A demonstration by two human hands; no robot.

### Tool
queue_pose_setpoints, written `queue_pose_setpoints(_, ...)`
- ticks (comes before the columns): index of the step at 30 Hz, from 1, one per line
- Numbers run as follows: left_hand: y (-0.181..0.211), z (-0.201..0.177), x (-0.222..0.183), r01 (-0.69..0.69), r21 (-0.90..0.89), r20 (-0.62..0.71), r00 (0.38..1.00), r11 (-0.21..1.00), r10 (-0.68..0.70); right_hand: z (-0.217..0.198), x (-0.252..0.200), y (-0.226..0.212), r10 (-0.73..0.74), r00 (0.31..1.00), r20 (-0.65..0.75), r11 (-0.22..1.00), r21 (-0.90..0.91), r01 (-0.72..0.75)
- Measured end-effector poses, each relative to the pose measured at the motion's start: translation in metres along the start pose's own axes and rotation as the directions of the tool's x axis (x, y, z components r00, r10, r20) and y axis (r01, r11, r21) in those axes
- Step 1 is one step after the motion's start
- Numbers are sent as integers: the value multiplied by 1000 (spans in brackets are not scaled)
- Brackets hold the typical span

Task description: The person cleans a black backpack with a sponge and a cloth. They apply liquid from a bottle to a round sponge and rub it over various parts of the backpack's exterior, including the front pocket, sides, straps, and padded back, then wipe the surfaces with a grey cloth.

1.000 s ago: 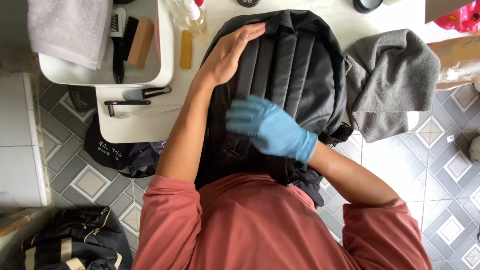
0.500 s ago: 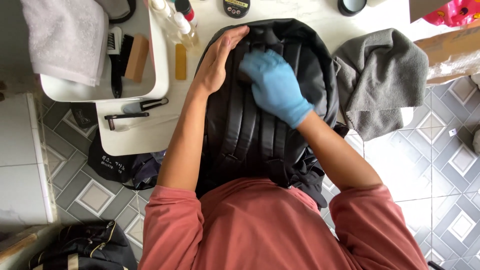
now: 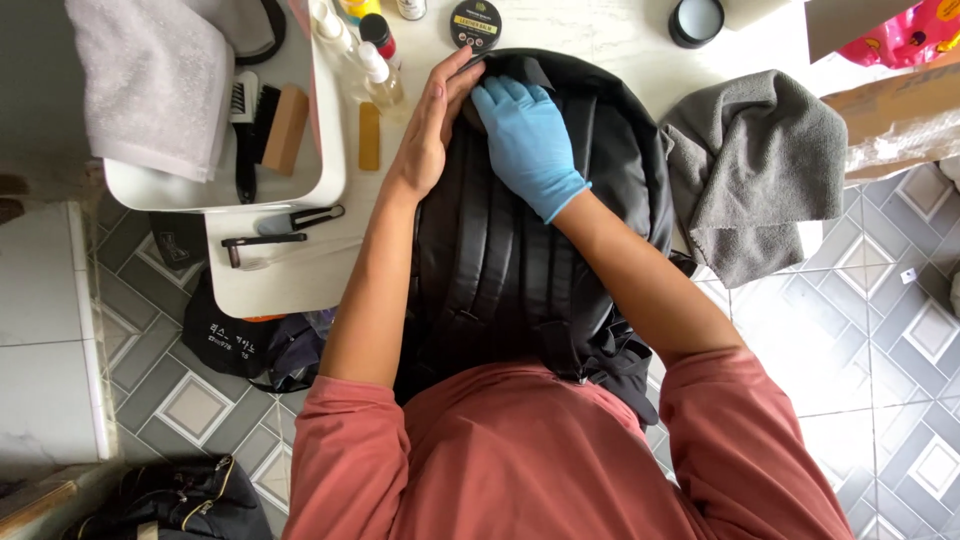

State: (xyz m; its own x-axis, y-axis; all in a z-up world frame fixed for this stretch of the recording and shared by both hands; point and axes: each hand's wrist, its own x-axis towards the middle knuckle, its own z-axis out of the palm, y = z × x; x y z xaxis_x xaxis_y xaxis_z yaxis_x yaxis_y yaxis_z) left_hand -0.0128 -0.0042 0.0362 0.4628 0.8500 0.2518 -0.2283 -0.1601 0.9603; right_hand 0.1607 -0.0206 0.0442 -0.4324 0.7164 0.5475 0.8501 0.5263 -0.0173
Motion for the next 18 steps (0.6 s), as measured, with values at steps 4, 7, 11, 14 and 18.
queue_pose_setpoints(4, -7, -3, 1, 25, -87, 12, 1000, 996, -24, -42, -4, -9, -34, 960, 276, 944, 324, -60)
queue_pose_setpoints(7, -8, -4, 2, 2, -151, 35, 999, 989, 3, -93, 2, -13, -91, 724, 684, 899, 369, -235)
queue_pose_setpoints(11, 3, 0, 1, 127, -123, 26, 992, 984, -125, -69, 11, 5, 21, 955, 297, 953, 283, -109)
queue_pose_setpoints(14, -1, 0, 1, -27, -127, 16, 999, 992, 29, -30, 23, 11, 43, 997, 64, 985, 167, -53)
queue_pose_setpoints(18, 0, -2, 0, 30, 40, -7, 1000, 999, -30, 1, 5, 3, -27, 999, 27, 992, 121, 24)
